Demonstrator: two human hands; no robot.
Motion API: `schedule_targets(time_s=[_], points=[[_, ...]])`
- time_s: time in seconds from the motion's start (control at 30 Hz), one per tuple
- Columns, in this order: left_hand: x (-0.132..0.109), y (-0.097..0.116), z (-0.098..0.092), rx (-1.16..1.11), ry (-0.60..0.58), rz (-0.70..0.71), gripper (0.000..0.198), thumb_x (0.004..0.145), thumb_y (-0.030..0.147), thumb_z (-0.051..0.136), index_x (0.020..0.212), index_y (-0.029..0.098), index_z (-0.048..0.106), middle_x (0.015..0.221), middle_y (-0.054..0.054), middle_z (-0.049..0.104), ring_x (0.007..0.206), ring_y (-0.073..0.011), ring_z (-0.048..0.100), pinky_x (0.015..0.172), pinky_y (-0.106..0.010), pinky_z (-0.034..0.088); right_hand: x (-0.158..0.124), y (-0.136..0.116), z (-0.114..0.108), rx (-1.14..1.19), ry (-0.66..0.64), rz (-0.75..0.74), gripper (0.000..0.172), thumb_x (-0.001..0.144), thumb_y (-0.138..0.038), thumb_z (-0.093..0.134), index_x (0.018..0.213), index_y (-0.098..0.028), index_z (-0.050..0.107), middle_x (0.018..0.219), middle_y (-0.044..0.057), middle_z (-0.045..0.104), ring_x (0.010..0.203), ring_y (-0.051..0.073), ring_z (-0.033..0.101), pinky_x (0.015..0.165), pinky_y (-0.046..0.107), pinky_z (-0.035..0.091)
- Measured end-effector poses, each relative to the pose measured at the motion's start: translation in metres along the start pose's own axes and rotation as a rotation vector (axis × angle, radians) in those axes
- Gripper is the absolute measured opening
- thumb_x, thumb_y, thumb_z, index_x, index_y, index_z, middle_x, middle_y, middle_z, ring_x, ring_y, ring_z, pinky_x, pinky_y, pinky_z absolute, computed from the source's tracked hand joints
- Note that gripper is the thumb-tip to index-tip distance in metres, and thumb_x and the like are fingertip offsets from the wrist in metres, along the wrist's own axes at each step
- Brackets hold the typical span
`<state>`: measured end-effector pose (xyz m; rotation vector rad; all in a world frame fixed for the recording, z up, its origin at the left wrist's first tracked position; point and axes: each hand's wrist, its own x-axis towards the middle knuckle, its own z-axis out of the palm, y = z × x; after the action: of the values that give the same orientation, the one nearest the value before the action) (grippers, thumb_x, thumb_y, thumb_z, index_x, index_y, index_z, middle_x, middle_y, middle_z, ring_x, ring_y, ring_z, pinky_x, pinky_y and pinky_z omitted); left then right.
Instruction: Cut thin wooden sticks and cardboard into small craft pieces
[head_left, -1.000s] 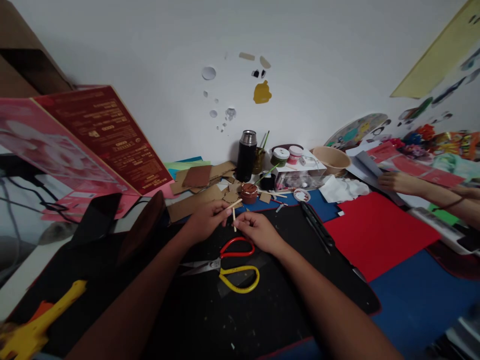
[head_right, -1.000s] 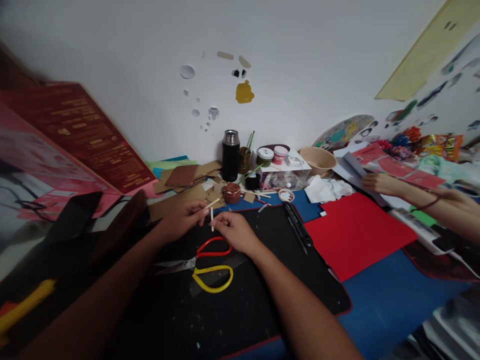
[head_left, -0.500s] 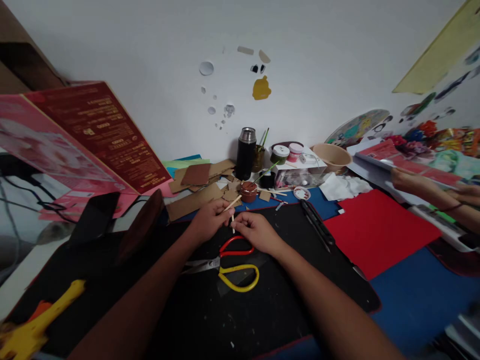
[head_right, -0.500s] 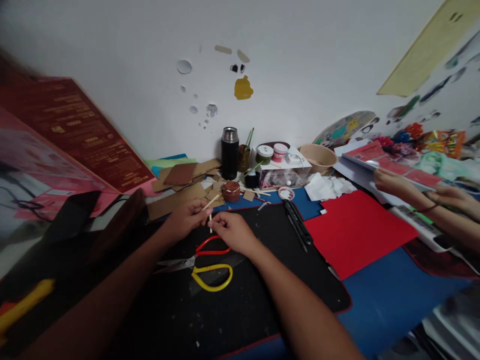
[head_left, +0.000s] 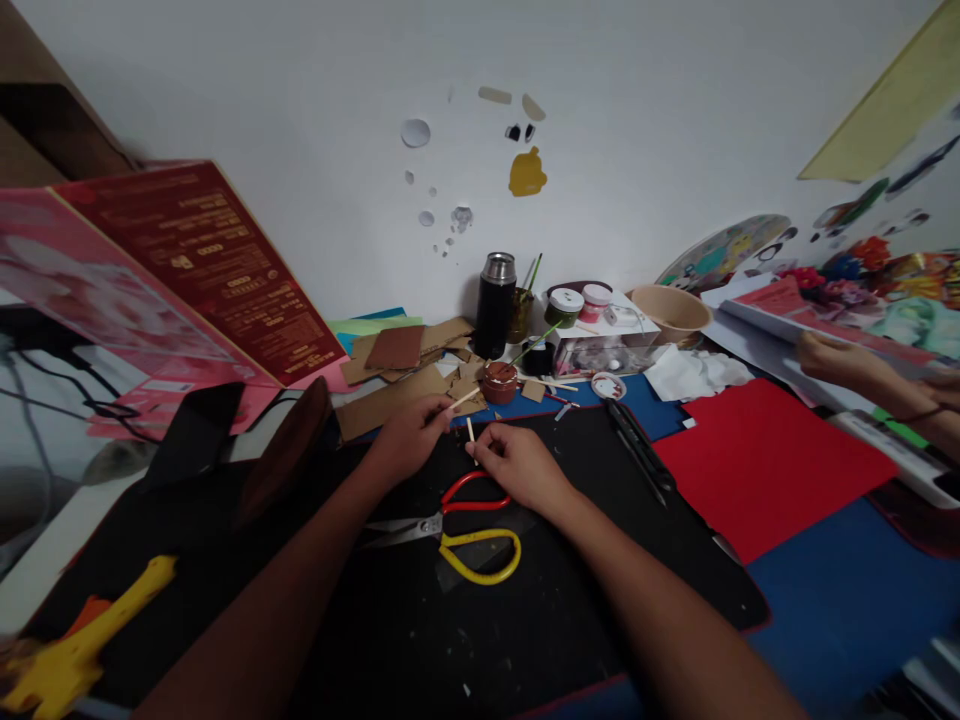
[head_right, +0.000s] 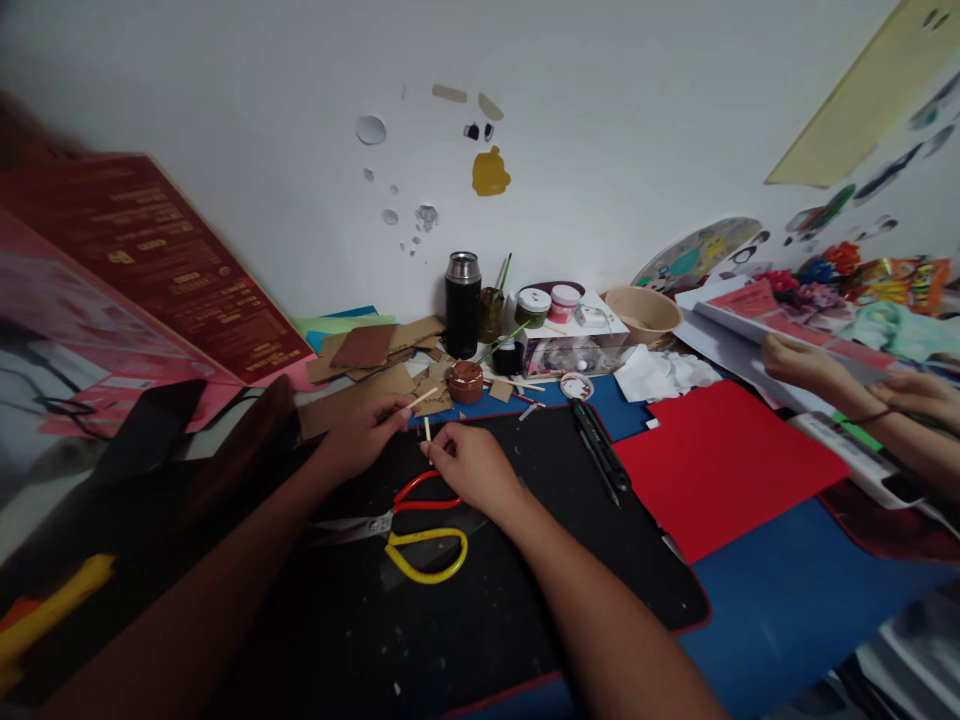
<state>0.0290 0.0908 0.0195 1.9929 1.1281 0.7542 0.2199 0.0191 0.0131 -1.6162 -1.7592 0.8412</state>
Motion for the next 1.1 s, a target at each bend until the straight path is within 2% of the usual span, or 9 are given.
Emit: schedule_targets(time_s=[0.1,0.2,0.3,0.43,0.53,0.6,0.73,0.9,1.1], points=[[-0.001,0.003,0.000,0.013,-0.011,0.010,0.027,0.093,0.037,0.048,0.086,0.021,0.068,0.073,0.000,0.064,0.070,-0.0192,0.058,0.069,-0.031,0.043,0.000,-0.002,0.000,-0.013,0.005,0.016,0.022,0.094,-0.031,0.068,0.076,-0.018,0.068,0.060,-0.003,0.058,0.055,0.012,0.048,0.054,0.023,0.028],[-0.001,0.004,0.001,0.002,-0.018,0.008,0.025,0.092,0.037,0.051,0.093,0.021,0.070,0.072,0.001,0.066,0.069,-0.0195,0.060,0.068,-0.030,0.043,-0.001,-0.004,-0.001,-0.034,0.012,0.020,0.023,0.094,-0.031,0.069,0.074,-0.019,0.067,0.060,-0.003,0.059,0.055,0.012,0.048,0.054,0.023,0.028],[0.000,0.003,0.001,-0.073,-0.006,-0.019,0.024,0.090,0.038,0.054,0.094,0.021,0.070,0.072,0.001,0.067,0.066,-0.0184,0.060,0.064,-0.029,0.044,-0.001,-0.004,-0.001,-0.046,0.015,0.017,0.023,0.094,-0.031,0.068,0.075,-0.019,0.067,0.061,-0.003,0.060,0.055,0.012,0.049,0.056,0.024,0.029],[0.002,0.003,-0.003,-0.431,-0.016,-0.161,0.028,0.085,0.045,0.064,0.095,0.019,0.067,0.079,-0.003,0.074,0.059,-0.0161,0.062,0.057,-0.027,0.046,-0.001,-0.001,-0.001,-0.037,0.030,-0.001,0.024,0.096,-0.034,0.067,0.077,-0.019,0.067,0.063,-0.002,0.061,0.057,0.013,0.050,0.056,0.024,0.029],[0.003,0.006,-0.010,-0.715,0.066,-0.274,0.028,0.080,0.041,0.074,0.094,0.019,0.065,0.086,-0.006,0.078,0.070,-0.0191,0.071,0.070,-0.031,0.055,-0.002,0.002,0.000,-0.018,0.036,-0.022,0.025,0.097,-0.036,0.065,0.079,-0.019,0.067,0.063,-0.002,0.060,0.057,0.013,0.051,0.056,0.024,0.030],[0.004,0.009,-0.013,-0.817,0.131,-0.319,0.025,0.079,0.036,0.076,0.092,0.018,0.065,0.087,-0.007,0.079,0.074,-0.0195,0.073,0.076,-0.033,0.057,-0.002,0.004,0.000,0.008,0.036,-0.039,0.025,0.097,-0.036,0.064,0.079,-0.019,0.067,0.064,-0.002,0.060,0.058,0.013,0.051,0.056,0.024,0.030],[0.004,0.013,-0.015,-0.885,0.175,-0.330,0.016,0.082,0.027,0.075,0.090,0.016,0.066,0.088,-0.009,0.080,0.076,-0.0168,0.073,0.074,-0.027,0.057,0.000,0.006,0.001,0.109,0.031,-0.059,0.023,0.098,-0.034,0.063,0.082,-0.019,0.068,0.068,-0.002,0.062,0.061,0.013,0.052,0.057,0.023,0.033],[0.003,0.014,-0.013,-0.982,0.133,-0.335,0.014,0.083,0.022,0.074,0.091,0.016,0.065,0.094,-0.010,0.080,0.070,-0.0168,0.073,0.063,-0.026,0.058,0.002,0.008,0.000,0.210,0.016,-0.064,0.021,0.098,-0.035,0.062,0.092,-0.018,0.072,0.074,-0.001,0.065,0.065,0.013,0.054,0.061,0.023,0.037],[0.000,0.016,-0.006,-1.027,0.108,-0.302,0.006,0.091,0.020,0.066,0.095,0.017,0.063,0.099,-0.010,0.079,0.084,-0.0187,0.076,0.073,-0.029,0.060,0.001,0.006,0.002,0.257,-0.011,-0.077,0.020,0.099,-0.034,0.061,0.097,-0.018,0.073,0.076,-0.002,0.066,0.065,0.013,0.053,0.061,0.023,0.038]])
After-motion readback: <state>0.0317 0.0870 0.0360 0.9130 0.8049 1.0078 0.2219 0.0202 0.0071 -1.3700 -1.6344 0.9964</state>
